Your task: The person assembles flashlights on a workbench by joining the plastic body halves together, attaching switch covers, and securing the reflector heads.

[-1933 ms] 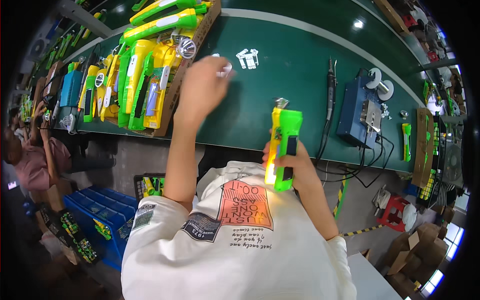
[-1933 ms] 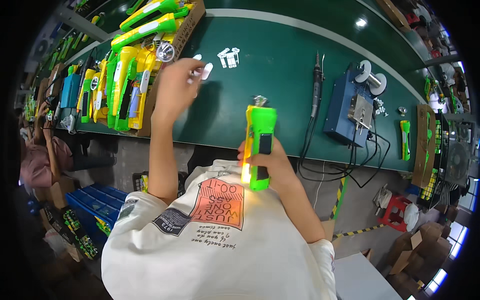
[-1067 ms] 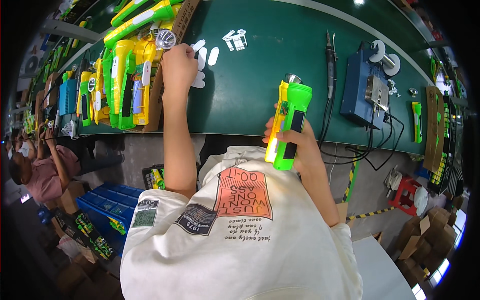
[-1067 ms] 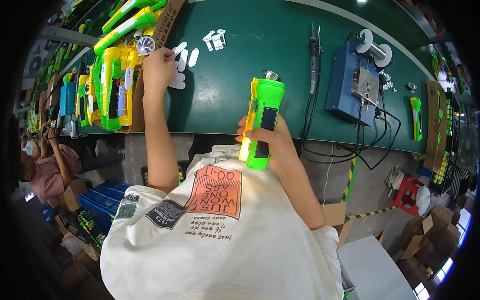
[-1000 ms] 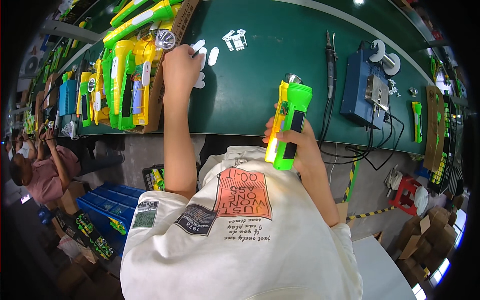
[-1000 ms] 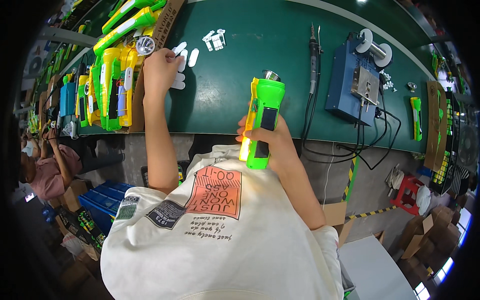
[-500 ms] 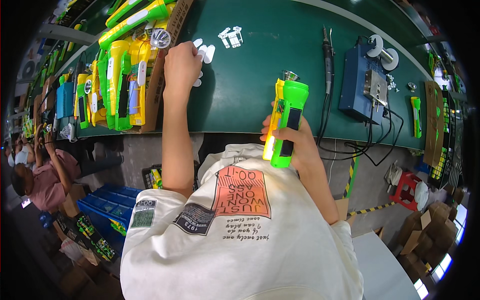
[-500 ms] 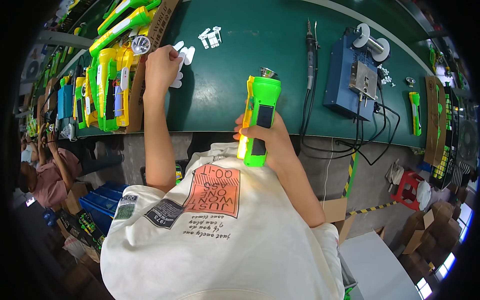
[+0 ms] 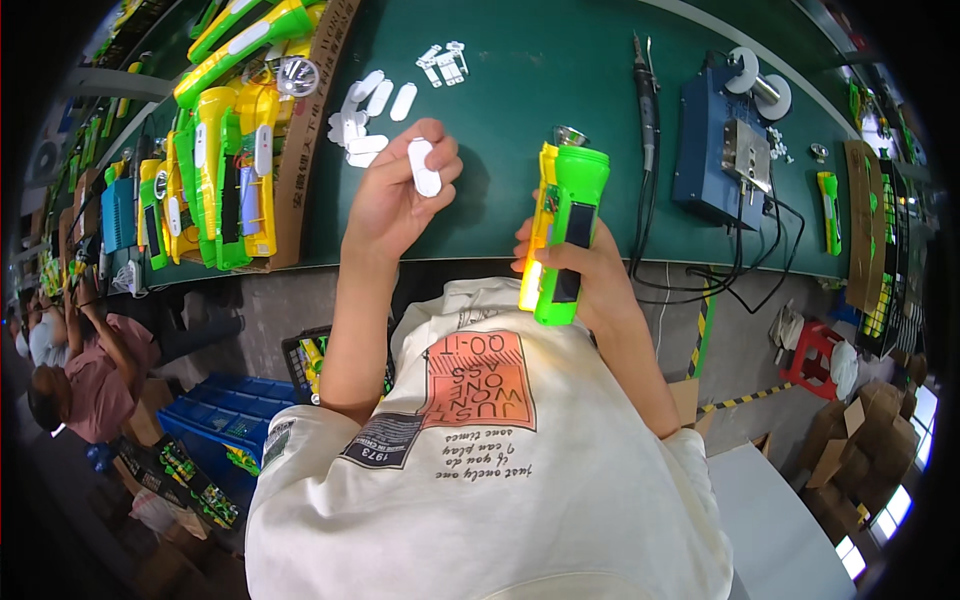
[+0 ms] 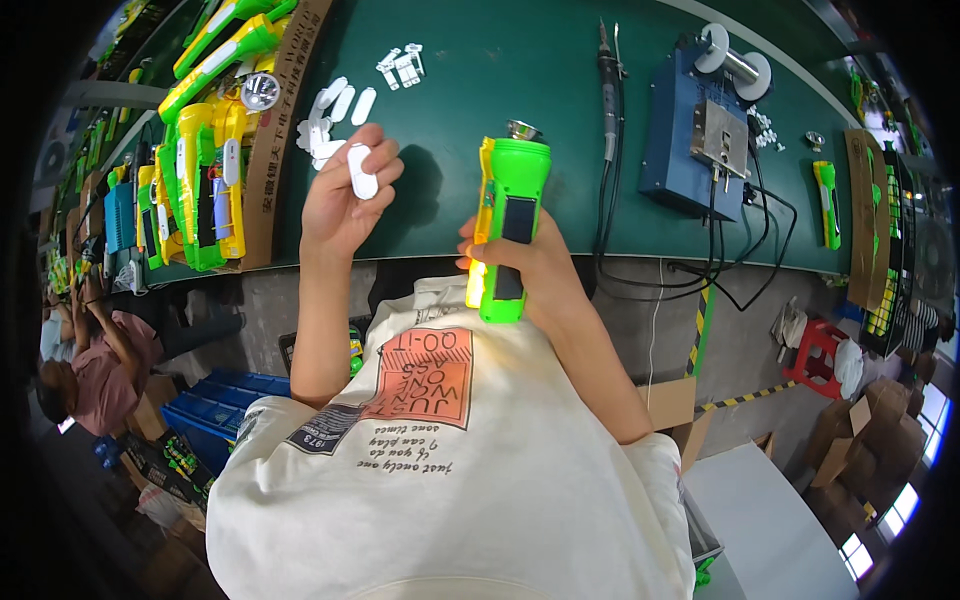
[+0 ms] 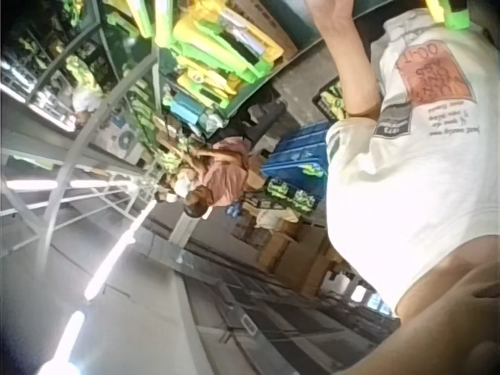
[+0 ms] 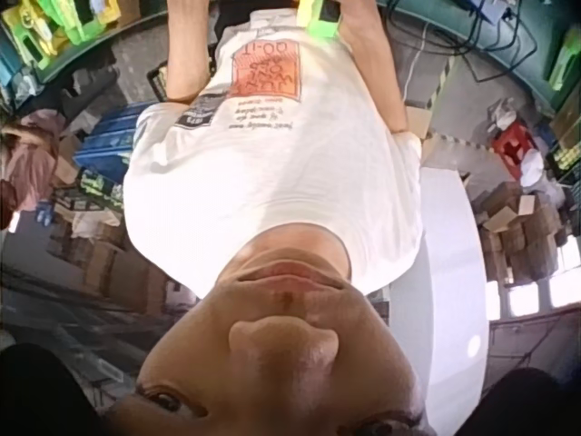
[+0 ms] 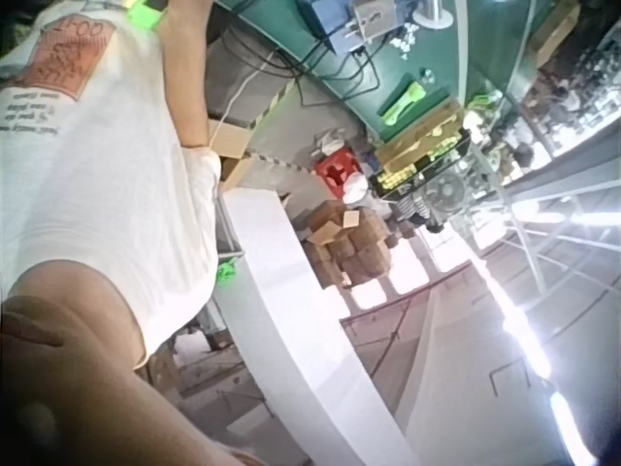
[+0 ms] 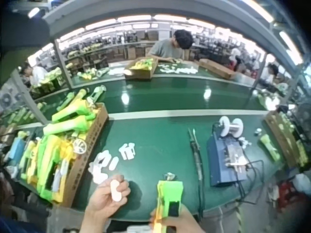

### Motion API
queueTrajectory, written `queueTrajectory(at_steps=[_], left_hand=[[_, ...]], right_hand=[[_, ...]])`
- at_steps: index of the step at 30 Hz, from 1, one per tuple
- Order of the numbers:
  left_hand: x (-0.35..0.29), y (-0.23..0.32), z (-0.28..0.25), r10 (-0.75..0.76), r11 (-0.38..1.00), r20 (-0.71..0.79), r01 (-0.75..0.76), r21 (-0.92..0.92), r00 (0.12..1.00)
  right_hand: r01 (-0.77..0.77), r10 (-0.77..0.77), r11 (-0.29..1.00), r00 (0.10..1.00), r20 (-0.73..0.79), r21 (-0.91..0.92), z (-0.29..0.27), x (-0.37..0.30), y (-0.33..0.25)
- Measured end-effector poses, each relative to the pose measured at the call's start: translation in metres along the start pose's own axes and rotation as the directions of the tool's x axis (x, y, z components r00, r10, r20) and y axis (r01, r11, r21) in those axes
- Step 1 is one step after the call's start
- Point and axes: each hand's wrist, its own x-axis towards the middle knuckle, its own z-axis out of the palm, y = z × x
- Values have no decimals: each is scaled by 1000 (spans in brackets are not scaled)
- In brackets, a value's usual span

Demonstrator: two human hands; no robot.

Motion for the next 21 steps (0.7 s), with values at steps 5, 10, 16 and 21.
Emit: queueTrajectory(at_steps=[5, 10, 16, 21], left_hand=[[6, -30, -5, -108, 968, -274, 164, 191, 956], [5, -51, 4, -34, 968, -307, 107, 225, 951], [-3, -58, 11, 65, 923, -244, 35, 384, 968], [-4, -59, 15, 164, 818, -261, 16, 575, 951]], right_hand=[[11, -10, 1000, 999, 40, -29, 14, 4, -2], [1, 0, 999, 1000, 28, -45, 16, 6, -3], [57, -56, 997, 998, 11, -47, 14, 5, -4], [55, -56, 995, 998, -17, -85, 11, 7, 1]])
